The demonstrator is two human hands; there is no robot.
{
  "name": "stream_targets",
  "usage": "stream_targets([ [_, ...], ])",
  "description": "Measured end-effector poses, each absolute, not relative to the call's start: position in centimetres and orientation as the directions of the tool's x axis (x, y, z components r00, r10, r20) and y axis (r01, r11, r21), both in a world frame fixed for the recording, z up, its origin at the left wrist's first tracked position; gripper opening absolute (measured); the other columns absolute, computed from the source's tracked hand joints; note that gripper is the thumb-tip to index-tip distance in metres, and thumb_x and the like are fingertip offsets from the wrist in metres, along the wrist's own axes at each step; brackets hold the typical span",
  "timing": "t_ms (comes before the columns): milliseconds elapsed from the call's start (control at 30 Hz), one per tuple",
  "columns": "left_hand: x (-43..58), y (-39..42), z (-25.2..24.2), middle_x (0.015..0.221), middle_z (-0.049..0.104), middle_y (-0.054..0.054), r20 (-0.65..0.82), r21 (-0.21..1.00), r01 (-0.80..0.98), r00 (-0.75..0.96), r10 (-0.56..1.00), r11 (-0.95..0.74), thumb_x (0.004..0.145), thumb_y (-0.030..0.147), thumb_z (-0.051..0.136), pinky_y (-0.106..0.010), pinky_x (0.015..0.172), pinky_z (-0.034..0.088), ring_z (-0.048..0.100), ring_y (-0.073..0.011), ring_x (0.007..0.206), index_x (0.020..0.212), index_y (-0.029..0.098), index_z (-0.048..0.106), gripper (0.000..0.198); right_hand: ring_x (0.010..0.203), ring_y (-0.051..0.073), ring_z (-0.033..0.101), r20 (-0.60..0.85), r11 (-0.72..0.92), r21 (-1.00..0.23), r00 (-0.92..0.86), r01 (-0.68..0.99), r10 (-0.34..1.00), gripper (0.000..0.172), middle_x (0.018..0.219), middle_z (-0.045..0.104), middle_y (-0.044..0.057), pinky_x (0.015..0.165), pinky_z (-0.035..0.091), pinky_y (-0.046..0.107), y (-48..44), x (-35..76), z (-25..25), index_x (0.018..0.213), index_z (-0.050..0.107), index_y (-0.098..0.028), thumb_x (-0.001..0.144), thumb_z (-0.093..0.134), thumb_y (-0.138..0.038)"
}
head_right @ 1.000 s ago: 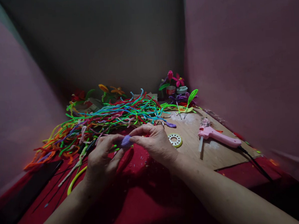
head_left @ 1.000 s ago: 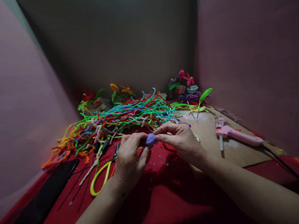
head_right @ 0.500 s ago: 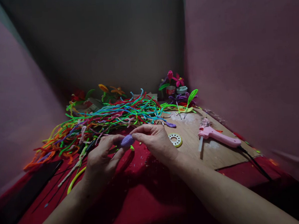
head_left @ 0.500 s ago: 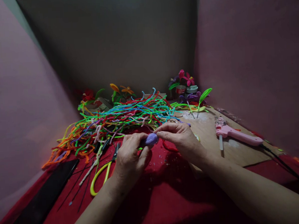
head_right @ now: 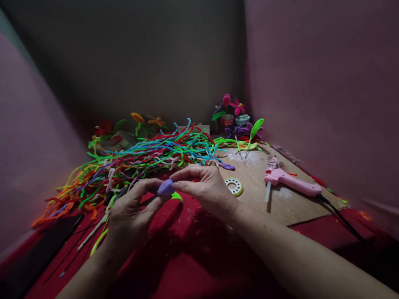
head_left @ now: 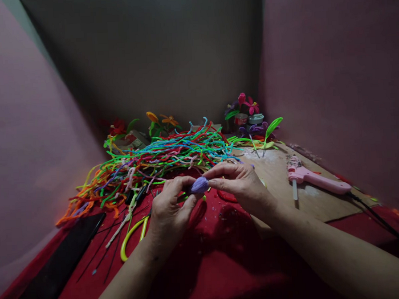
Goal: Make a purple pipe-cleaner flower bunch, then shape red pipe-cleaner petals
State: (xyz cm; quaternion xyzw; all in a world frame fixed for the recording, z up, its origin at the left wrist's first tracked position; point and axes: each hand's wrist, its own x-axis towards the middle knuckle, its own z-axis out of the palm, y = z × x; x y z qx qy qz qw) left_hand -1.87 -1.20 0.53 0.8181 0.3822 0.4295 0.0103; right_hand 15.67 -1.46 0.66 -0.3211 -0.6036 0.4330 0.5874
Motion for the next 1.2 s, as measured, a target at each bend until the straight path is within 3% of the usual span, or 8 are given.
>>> stream_targets([
  [133, -1.95, -1.39, 0.71, 0.081, 0.065, 0.001, 0.691, 0.369, 0.597, 0.337, 0.64, -0.712, 0.076, 0.016, 0.061, -0.023, 0.068, 0.045, 0.059, -0.0122, 0.075, 0.086, 0.02, 0.058, 0.011, 0.072, 0.012, 0.059, 0.469, 0.457, -0.881, -0.095, -0.117, 0.878, 0.008, 0.074, 0.067, 0.001, 0.07, 0.046, 0.026, -1.37, 15.71, 0.61, 0.076, 0.073, -0.019, 0.069, 0.07, -0.018],
  [300, -2.11, -1.48, 1.0, 0.083, 0.065, 0.002, 0.666, 0.429, 0.554, 0.339, 0.665, -0.713, 0.076, 0.018, 0.062, -0.022, 0.069, 0.045, 0.059, -0.0112, 0.076, 0.087, 0.02, 0.06, 0.011, 0.071, 0.011, 0.057, 0.529, 0.515, -0.847, -0.114, -0.132, 0.841, 0.018, 0.075, 0.066, 0.0, 0.068, 0.045, 0.025, -1.38, 15.71, 0.8, 0.082, 0.073, -0.023, 0.067, 0.072, -0.014],
  [467, -2.18, -1.55, 1.12, 0.08, 0.065, 0.003, 0.659, 0.439, 0.542, 0.348, 0.667, -0.717, 0.075, 0.015, 0.063, -0.022, 0.069, 0.045, 0.059, -0.0108, 0.074, 0.085, 0.02, 0.06, 0.011, 0.068, 0.011, 0.056, 0.58, 0.578, -0.814, -0.129, -0.057, 0.804, 0.014, 0.071, 0.064, 0.001, 0.066, 0.046, 0.025, -1.49, 15.77, 0.95, 0.078, 0.074, -0.023, 0.067, 0.071, -0.014],
  [933, -1.96, -1.88, 1.23, 0.081, 0.067, 0.0, 0.623, 0.542, 0.493, 0.307, 0.72, -0.68, 0.076, 0.021, 0.061, -0.026, 0.07, 0.047, 0.06, -0.0148, 0.075, 0.085, 0.022, 0.065, 0.01, 0.066, 0.011, 0.053, 0.571, 0.574, -0.819, -0.108, 0.0, 0.814, 0.005, 0.068, 0.062, -0.001, 0.064, 0.041, 0.026, -1.57, 15.69, 1.14, 0.072, 0.072, -0.02, 0.072, 0.068, -0.017],
  [1200, -1.83, -1.89, 1.36, 0.079, 0.068, 0.001, 0.55, 0.647, 0.481, 0.244, 0.799, -0.592, 0.073, 0.021, 0.064, -0.025, 0.068, 0.048, 0.061, -0.0135, 0.071, 0.083, 0.021, 0.067, 0.01, 0.07, 0.011, 0.055, 0.532, 0.527, -0.847, -0.072, -0.075, 0.844, 0.005, 0.07, 0.061, 0.0, 0.07, 0.043, 0.027, -1.5, 15.54, 0.96, 0.069, 0.071, -0.019, 0.069, 0.069, -0.015],
])
